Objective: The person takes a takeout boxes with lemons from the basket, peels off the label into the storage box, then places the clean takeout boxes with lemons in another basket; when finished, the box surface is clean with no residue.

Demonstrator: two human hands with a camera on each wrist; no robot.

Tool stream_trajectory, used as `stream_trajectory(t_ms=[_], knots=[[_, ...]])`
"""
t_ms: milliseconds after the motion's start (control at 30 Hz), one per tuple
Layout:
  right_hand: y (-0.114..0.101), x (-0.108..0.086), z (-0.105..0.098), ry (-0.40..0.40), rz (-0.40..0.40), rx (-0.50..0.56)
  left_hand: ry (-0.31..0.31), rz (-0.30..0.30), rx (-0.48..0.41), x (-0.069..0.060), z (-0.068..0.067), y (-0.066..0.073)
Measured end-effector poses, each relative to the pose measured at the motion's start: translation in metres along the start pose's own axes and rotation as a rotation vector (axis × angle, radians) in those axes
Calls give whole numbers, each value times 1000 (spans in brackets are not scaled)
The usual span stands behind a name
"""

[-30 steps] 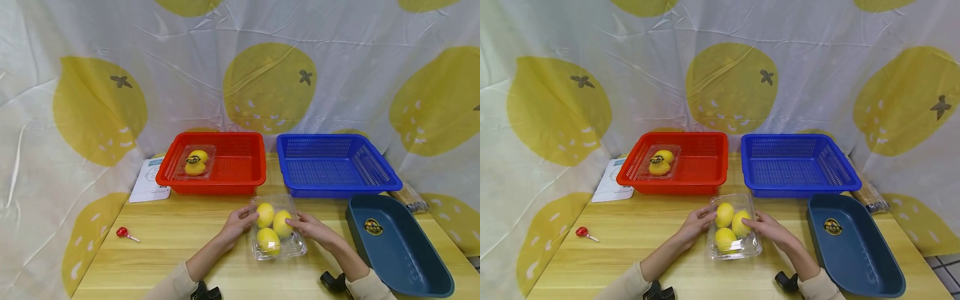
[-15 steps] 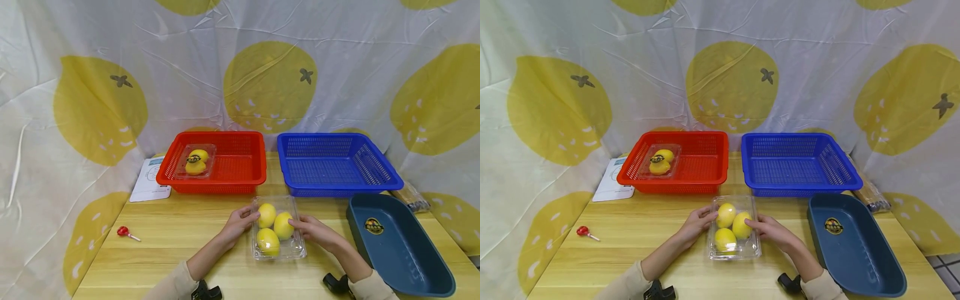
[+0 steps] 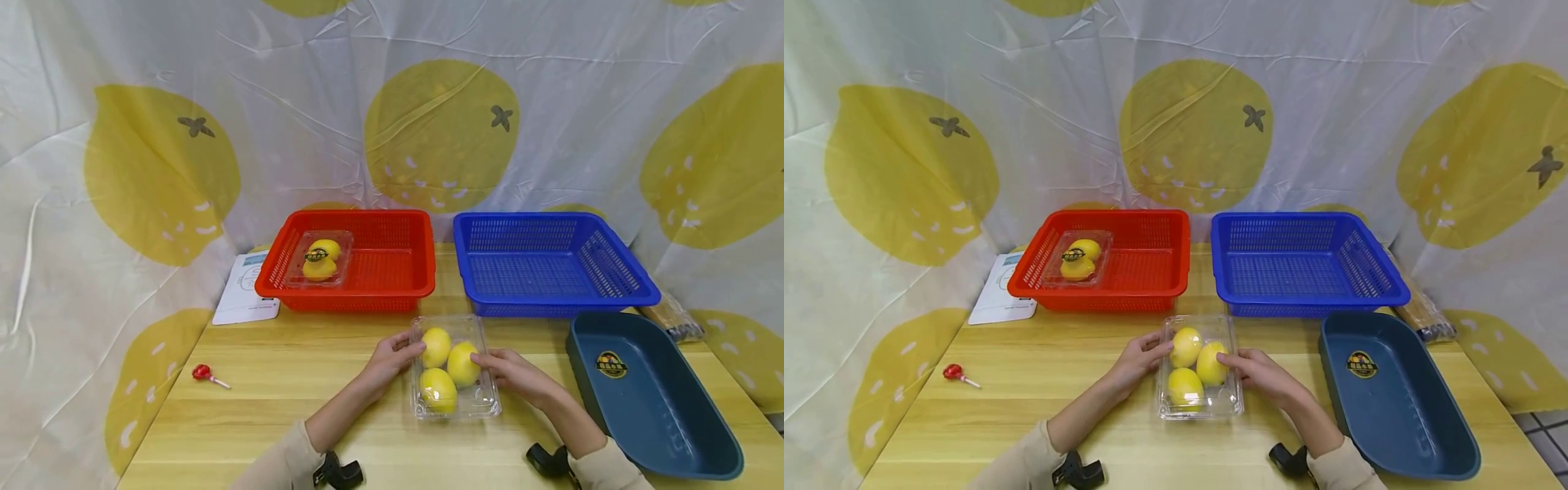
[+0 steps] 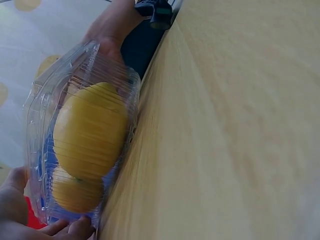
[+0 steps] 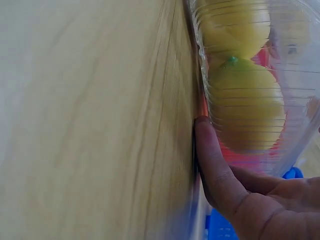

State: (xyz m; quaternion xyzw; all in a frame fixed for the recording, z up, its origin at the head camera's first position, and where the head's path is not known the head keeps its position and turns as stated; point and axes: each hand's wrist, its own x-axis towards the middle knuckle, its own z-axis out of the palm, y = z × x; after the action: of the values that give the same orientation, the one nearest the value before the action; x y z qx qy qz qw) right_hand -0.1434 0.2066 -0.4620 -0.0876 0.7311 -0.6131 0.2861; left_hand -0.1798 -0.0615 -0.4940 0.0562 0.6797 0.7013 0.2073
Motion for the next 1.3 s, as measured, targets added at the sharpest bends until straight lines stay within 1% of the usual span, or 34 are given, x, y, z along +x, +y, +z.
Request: stream_trajectory(t_ms=[100,167,233,300,367,433,500,533,600,667,800,967,1067,1167,1233,1300], knots=[[1,1,-1,6,-4,-5,18,39,19,1,0,3],[2,1,-2,6,-4,0,38,75,71,0,1,6],[3,1,-2,7,-4,9,66,113,176,-2,2,10],[4,2,-2,10,-4,13,105,157,309,-5,3,16],[5,2,-3,12,-6,17,145,220,443,-7,6,23],[5,1,-3,16,-9,22,176,279,551,-8,9,32],[5,1,-4,18,-12,28,176,331,617,-8,14,40],[5,1,-4,18,-12,31,167,354,641,-8,16,44],[6,1,-4,20,-10,32,129,380,669,-5,22,52],[6,0,-3,24,-6,33,90,406,696,0,28,59],[6,0,-3,41,13,32,32,433,746,17,40,71],[6,0,-1,49,16,35,4,443,798,41,52,84],[6,1,0,44,9,35,-32,406,824,52,57,90],[5,1,0,34,-1,33,-71,351,838,62,59,91],[5,0,0,28,-2,37,-90,323,827,68,60,91],[5,0,0,21,-5,41,-101,310,805,74,60,90]])
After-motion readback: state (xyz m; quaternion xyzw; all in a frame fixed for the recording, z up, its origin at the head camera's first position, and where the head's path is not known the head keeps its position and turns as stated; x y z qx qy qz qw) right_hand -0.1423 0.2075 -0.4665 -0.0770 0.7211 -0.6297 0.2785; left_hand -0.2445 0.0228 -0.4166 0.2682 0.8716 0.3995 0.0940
